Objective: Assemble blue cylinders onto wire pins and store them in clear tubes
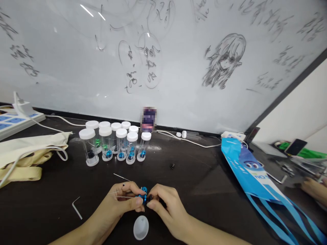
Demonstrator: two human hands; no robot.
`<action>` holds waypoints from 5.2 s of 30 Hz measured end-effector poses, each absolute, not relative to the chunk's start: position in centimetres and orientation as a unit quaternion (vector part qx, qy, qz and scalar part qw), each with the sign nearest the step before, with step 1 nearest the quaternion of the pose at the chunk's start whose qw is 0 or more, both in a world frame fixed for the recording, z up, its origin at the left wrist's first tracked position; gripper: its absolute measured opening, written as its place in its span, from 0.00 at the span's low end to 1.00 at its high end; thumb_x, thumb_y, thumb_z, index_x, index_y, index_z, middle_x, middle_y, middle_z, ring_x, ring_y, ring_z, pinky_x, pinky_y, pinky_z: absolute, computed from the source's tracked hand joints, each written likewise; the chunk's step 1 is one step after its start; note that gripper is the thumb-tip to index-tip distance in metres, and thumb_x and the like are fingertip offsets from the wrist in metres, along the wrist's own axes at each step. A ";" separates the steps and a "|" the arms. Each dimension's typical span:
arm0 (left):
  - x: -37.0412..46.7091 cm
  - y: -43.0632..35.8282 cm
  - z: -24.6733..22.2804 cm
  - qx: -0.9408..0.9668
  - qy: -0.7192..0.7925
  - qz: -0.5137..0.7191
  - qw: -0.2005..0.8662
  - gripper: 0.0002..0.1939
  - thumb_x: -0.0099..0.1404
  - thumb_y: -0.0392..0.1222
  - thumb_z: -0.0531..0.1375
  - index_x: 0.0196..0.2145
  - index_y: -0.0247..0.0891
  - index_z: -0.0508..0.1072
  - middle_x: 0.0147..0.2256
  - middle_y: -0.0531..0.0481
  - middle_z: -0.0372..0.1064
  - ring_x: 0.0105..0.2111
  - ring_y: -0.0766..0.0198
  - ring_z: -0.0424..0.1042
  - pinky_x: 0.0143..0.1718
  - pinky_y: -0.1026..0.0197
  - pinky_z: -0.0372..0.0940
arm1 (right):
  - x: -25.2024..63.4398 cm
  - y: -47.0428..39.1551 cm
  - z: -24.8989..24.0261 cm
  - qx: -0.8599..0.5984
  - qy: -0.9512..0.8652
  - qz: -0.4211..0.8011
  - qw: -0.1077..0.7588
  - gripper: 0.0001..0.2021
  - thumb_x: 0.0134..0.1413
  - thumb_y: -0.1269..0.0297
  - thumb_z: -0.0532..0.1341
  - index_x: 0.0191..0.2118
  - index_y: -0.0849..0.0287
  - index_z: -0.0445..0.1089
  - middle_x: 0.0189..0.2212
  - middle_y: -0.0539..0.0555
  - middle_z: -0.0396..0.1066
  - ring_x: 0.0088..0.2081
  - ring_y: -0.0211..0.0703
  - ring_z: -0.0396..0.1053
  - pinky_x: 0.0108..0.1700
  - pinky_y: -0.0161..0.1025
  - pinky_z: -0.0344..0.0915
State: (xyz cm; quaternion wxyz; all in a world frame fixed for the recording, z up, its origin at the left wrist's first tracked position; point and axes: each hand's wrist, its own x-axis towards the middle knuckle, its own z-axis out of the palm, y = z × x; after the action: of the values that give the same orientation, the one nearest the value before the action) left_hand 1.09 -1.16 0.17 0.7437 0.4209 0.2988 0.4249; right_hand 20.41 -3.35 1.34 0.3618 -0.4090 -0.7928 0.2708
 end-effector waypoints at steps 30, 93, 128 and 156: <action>0.9 -1.1 0.1 0.426 0.295 0.426 0.742 0.05 0.53 0.39 0.71 0.29 0.38 0.80 0.23 0.53 0.74 0.26 0.66 0.70 0.33 0.65 0.62 | 20.3 -3.3 1.2 -0.404 -0.787 0.269 0.382 0.04 0.63 0.64 0.60 0.37 0.59 0.69 0.29 0.49 0.68 0.29 0.37 0.66 0.35 0.34 0.62; 1.1 -1.1 -0.1 0.427 0.295 0.424 0.743 0.07 0.52 0.41 0.71 0.29 0.37 0.80 0.23 0.53 0.74 0.25 0.66 0.70 0.32 0.64 0.62 | 20.4 -3.1 1.2 -0.408 -0.776 0.278 0.392 0.15 0.63 0.52 0.58 0.33 0.59 0.69 0.27 0.49 0.67 0.28 0.38 0.66 0.34 0.34 0.61; 1.1 -1.0 0.0 0.429 0.296 0.421 0.742 0.07 0.51 0.41 0.71 0.29 0.37 0.80 0.23 0.52 0.74 0.25 0.65 0.70 0.32 0.63 0.63 | 20.4 -3.3 1.3 -0.405 -0.778 0.291 0.383 0.08 0.63 0.62 0.60 0.33 0.58 0.68 0.27 0.48 0.67 0.28 0.37 0.65 0.33 0.34 0.61; 1.0 -1.0 -0.2 0.431 0.294 0.419 0.743 0.07 0.53 0.41 0.71 0.30 0.37 0.80 0.23 0.52 0.75 0.27 0.67 0.71 0.32 0.66 0.62 | 20.4 -3.1 1.2 -0.413 -0.781 0.286 0.372 0.10 0.64 0.64 0.60 0.30 0.59 0.68 0.26 0.47 0.68 0.27 0.35 0.65 0.33 0.31 0.60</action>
State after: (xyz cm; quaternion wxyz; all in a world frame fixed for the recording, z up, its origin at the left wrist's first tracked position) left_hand 1.00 -0.97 -0.18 0.7434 0.4307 0.2938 0.4190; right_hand 20.35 -3.09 1.17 0.3720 -0.4129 -0.7805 0.2862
